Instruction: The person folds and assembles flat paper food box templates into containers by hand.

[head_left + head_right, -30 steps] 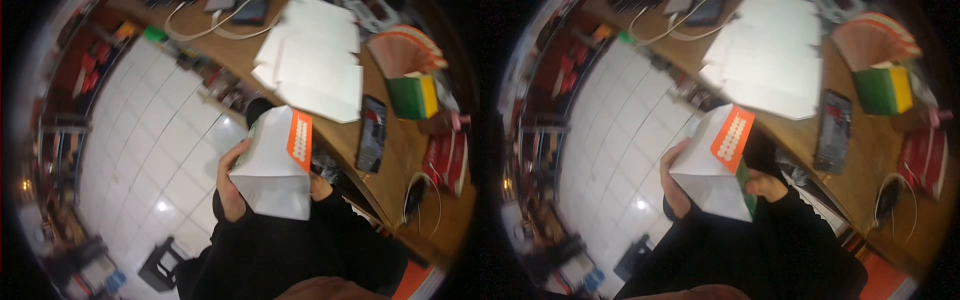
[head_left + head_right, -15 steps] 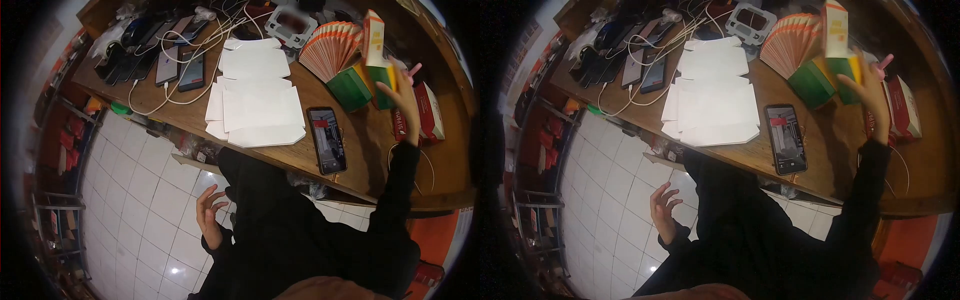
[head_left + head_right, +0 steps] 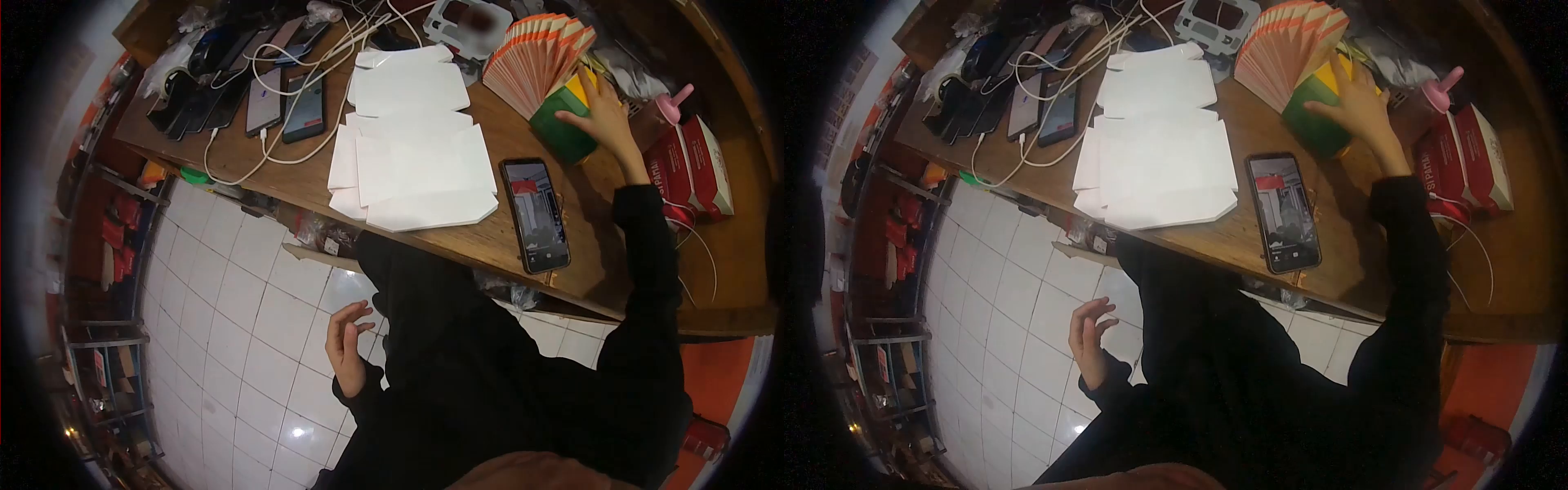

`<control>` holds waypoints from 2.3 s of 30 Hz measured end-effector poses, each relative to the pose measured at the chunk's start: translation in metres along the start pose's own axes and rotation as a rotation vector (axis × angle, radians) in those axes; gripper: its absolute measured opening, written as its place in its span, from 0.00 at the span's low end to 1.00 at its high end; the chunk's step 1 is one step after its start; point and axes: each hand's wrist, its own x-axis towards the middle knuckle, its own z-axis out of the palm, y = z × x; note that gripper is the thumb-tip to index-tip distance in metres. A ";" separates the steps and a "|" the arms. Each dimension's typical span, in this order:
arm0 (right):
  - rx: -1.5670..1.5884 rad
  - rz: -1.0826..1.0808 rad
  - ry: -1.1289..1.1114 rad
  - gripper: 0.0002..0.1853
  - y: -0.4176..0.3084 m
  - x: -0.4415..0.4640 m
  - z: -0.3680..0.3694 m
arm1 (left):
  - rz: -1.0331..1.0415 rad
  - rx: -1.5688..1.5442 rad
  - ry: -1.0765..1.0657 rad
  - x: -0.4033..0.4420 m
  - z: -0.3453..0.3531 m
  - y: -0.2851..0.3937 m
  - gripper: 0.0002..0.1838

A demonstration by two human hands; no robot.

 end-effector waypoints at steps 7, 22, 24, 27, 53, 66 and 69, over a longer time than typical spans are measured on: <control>0.879 -0.337 0.028 0.23 -0.012 -0.105 -0.004 | 0.049 0.042 0.079 -0.002 0.002 0.001 0.10; 1.548 0.031 -0.162 0.25 -0.019 -0.137 0.036 | 0.703 1.062 -0.353 0.115 0.092 0.028 0.16; 1.649 0.074 -0.173 0.26 -0.020 -0.137 0.034 | 0.686 1.068 -0.388 0.123 0.089 0.037 0.14; 1.706 0.120 -0.209 0.26 -0.021 -0.136 0.031 | 0.530 1.076 -0.515 0.141 0.089 0.046 0.09; 1.206 -0.011 0.570 0.13 -0.039 -0.173 -0.010 | 1.371 0.854 0.320 0.134 0.105 0.048 0.19; 1.894 -0.367 -0.917 0.14 -0.216 -0.202 -0.011 | 0.940 1.118 0.249 -0.032 0.001 -0.019 0.10; 1.588 -0.452 -0.670 0.13 -0.257 -0.213 0.021 | 0.736 1.080 0.279 -0.044 0.005 -0.036 0.12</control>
